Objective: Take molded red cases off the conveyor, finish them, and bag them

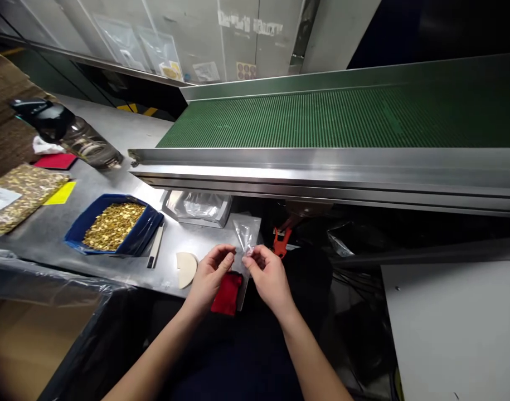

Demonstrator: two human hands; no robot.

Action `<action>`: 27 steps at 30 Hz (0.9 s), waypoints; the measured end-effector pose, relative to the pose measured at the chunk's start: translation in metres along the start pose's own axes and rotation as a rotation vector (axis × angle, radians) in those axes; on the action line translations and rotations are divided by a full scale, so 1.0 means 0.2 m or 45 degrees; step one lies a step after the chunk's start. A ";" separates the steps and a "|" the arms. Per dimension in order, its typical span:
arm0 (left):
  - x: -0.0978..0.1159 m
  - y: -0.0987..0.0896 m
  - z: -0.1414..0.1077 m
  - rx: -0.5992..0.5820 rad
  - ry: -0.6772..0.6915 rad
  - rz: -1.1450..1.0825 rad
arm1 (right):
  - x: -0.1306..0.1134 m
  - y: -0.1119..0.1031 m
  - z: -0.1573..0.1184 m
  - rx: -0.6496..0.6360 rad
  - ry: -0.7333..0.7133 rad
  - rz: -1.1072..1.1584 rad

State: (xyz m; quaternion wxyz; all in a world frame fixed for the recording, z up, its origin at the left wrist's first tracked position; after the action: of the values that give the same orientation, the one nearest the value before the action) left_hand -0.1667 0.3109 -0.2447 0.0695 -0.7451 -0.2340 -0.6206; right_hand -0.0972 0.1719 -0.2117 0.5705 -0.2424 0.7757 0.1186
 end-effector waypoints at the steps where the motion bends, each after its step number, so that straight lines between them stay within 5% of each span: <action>1: -0.03 0.00 0.01 0.001 -0.021 -0.037 | 0.00 -0.01 -0.02 -0.034 0.010 0.025; 7: -0.14 0.27 0.05 -0.438 -0.237 -0.355 | -0.02 0.01 -0.18 -0.458 0.140 0.328; 12: -0.12 0.48 -0.01 -0.774 -0.358 -0.405 | 0.02 -0.04 -0.26 -0.556 0.194 0.464; 15: -0.11 0.45 0.02 -0.668 -0.314 -0.330 | 0.09 -0.13 -0.25 -0.414 0.253 0.436; 21: -0.03 0.25 0.12 -0.278 -0.084 -0.141 | 0.32 -0.36 -0.25 0.065 0.411 0.601; 27: 0.02 0.17 0.15 -0.129 0.047 0.013 | 0.47 -0.18 -0.32 -0.202 0.694 0.772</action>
State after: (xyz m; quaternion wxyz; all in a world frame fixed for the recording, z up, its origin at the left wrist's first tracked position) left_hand -0.1251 0.2946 -0.2408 0.0390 -0.7374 -0.1971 -0.6449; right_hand -0.1525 0.0887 -0.2765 0.2629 -0.0687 0.9231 0.2721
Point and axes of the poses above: each hand's wrist, its own z-axis towards the middle knuckle, its own y-axis out of the palm, x = y × z, the point moved 10 cm from there along z, towards the middle knuckle, and after that the axes turned 6 degrees about y, right-handed, at the moved point
